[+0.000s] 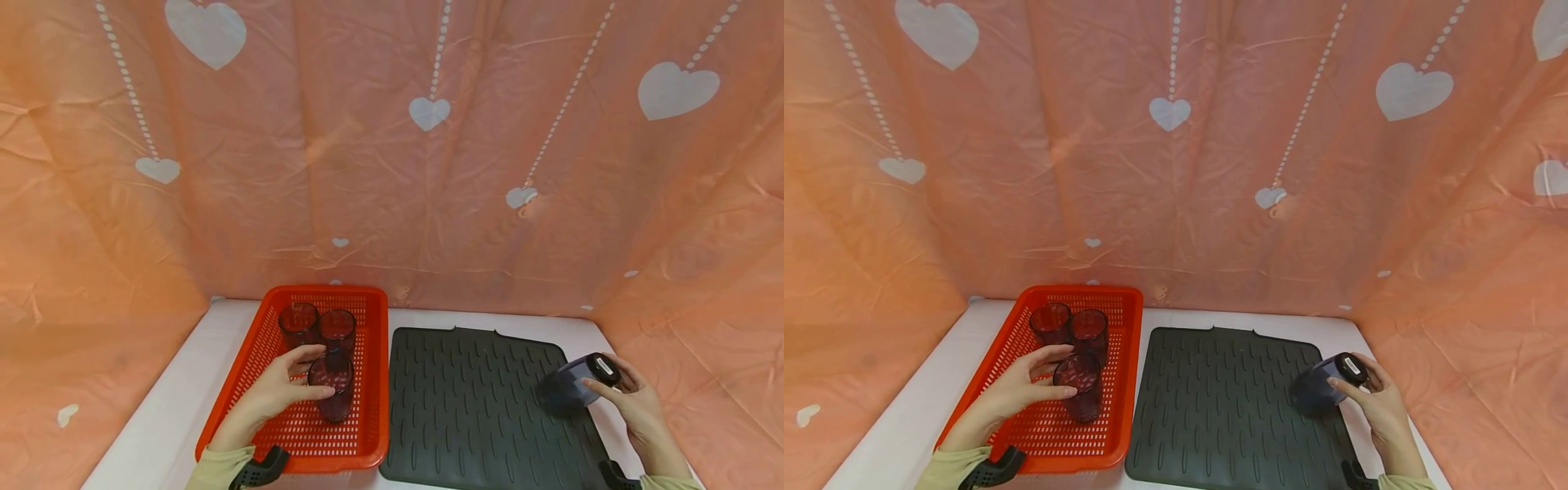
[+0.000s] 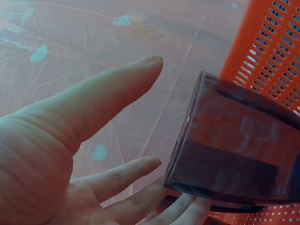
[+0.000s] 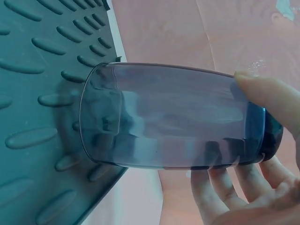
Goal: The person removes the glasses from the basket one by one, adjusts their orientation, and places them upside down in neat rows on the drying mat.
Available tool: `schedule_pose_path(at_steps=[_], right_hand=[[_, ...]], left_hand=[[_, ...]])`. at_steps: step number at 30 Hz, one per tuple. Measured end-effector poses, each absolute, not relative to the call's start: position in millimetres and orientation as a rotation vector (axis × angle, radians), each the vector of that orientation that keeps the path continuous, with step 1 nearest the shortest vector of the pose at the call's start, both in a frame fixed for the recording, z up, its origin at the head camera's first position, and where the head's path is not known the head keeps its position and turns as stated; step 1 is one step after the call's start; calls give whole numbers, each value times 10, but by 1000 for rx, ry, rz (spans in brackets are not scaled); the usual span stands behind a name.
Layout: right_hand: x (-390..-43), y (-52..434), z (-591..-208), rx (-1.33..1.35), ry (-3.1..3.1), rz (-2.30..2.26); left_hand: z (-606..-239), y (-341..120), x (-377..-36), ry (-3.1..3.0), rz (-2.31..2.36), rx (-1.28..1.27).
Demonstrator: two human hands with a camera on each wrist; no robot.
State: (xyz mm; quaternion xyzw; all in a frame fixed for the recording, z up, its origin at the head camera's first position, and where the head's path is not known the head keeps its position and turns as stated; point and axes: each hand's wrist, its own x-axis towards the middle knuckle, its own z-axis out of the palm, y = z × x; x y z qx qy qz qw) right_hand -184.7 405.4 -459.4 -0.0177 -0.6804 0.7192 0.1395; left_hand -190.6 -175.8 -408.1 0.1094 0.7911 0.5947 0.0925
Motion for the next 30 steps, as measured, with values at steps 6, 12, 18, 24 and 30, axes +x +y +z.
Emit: schedule_pose_path(at_steps=[6,12,18,24,30], right_hand=[[-1982,4315,-4849,-122,-2069,2006],[-1932,4242,-4754,-127,-2085,1991],[-1802,4006,-4490,-305,-2192,1981],[-1756,3938,-4420,-315,-2219,1979],[-1796,3931,-4436,-193,-2184,1933]], left_hand=[[-4069,-1742,-1896,2365,1749,331],[-4084,-1732,-1886,2344,1758,328],[-4098,-1731,-1890,2336,1760,335],[-4097,-1729,-1888,2344,1752,326],[-4098,-1731,-1883,2345,1755,315]])
